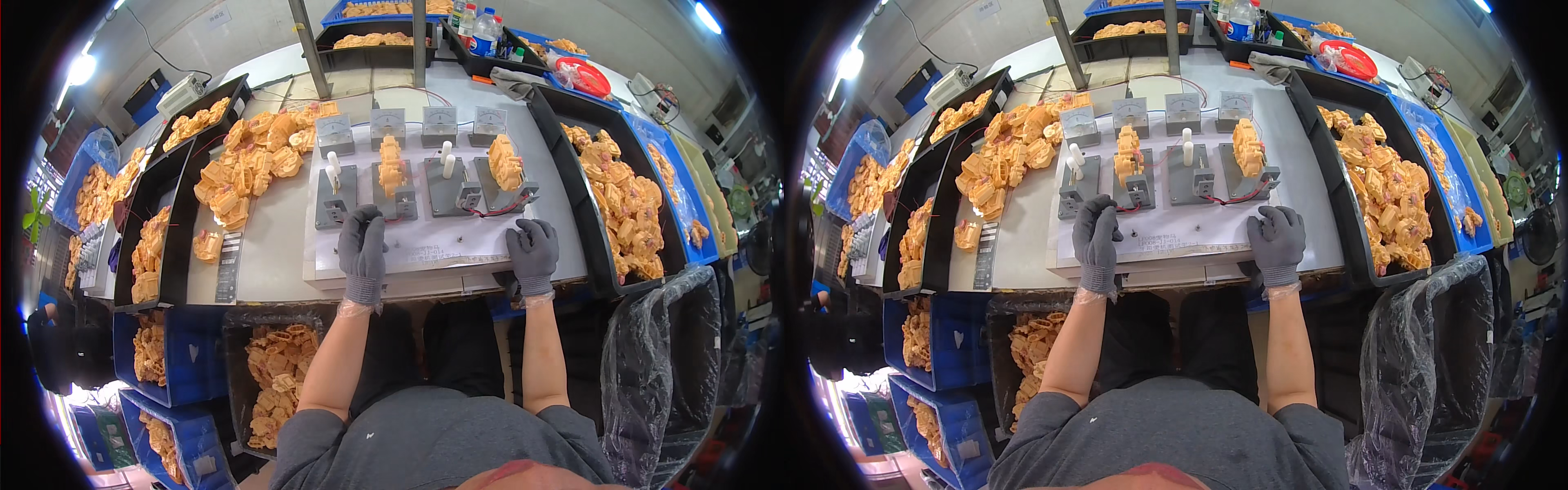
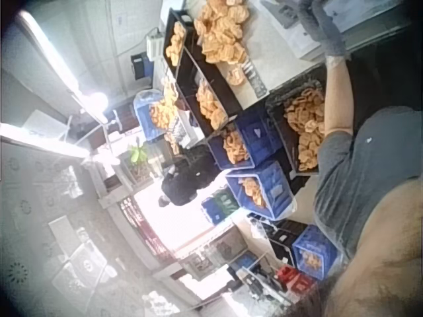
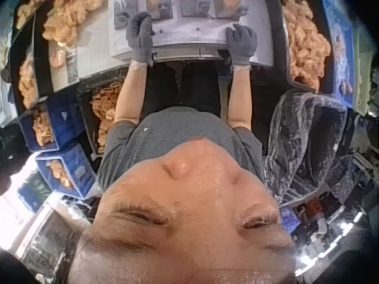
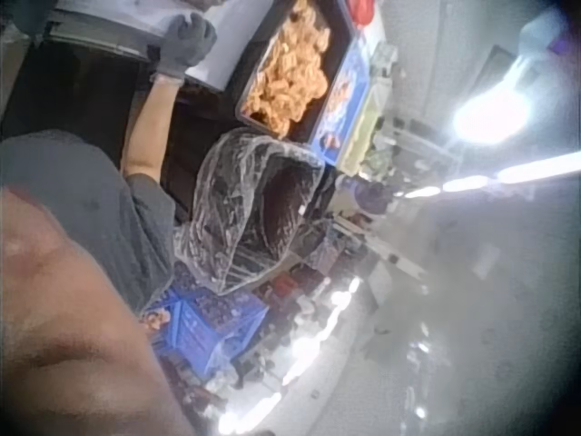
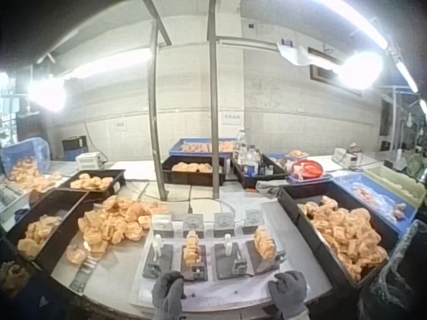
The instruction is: Assemble toy tank parts by placing them into an assembly jig.
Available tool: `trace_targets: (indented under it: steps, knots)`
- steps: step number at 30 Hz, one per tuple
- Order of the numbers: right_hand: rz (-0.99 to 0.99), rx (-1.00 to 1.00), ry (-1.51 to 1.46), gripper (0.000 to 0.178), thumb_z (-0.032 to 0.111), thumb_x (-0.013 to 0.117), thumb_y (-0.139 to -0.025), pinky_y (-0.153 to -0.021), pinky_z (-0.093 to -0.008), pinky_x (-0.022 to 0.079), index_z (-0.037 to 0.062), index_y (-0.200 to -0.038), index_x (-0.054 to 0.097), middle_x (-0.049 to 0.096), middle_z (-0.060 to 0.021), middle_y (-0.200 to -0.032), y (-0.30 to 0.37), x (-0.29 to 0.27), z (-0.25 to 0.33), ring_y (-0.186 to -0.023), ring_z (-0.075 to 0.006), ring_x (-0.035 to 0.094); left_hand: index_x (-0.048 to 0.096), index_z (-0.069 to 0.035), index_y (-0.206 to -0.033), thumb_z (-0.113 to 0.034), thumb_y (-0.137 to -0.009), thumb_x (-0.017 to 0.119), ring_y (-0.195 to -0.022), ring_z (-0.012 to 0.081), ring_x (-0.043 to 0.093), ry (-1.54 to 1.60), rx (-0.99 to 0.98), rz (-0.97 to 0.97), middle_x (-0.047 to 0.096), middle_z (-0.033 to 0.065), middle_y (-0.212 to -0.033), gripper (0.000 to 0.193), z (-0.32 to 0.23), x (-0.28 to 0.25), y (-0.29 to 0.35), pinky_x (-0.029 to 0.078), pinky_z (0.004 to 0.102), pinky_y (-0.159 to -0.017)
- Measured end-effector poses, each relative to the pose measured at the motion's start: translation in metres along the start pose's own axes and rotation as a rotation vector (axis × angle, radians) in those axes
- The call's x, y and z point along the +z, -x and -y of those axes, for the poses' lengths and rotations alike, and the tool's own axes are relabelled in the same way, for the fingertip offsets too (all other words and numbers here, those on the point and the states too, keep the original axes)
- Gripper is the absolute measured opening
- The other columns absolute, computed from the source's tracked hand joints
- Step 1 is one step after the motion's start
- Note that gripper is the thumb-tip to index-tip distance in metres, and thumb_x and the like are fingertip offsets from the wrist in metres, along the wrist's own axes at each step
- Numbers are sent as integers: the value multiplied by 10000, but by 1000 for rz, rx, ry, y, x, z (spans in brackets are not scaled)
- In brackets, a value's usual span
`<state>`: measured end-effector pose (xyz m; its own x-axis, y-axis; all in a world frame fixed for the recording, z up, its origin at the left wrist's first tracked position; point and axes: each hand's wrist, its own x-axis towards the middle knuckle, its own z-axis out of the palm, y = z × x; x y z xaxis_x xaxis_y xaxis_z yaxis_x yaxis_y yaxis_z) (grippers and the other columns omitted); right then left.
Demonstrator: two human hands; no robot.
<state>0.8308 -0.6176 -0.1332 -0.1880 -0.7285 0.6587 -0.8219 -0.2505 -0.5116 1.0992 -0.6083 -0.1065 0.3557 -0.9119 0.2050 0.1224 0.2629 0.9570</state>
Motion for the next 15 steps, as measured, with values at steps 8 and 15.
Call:
trace_targets:
  steps: [8,15]
  knots:
    - [10,6,-14,209,165,707,-678,-746,-387,477,53,-850,666,618,-117,-875,0,-2,2,-848,-289,572,557,11,-1049,-99,-883,526,-602,45,449,-1,2,-9,549,14,-811,202,2,0,0,405,184,-519]
    - [14,11,-6,206,162,708,-678,-750,-390,476,53,-848,666,618,-120,-876,0,-2,2,-851,-293,572,560,9,-1045,-101,-879,530,-597,46,452,-6,-3,-11,549,12,-805,201,0,0,1,404,184,-513]
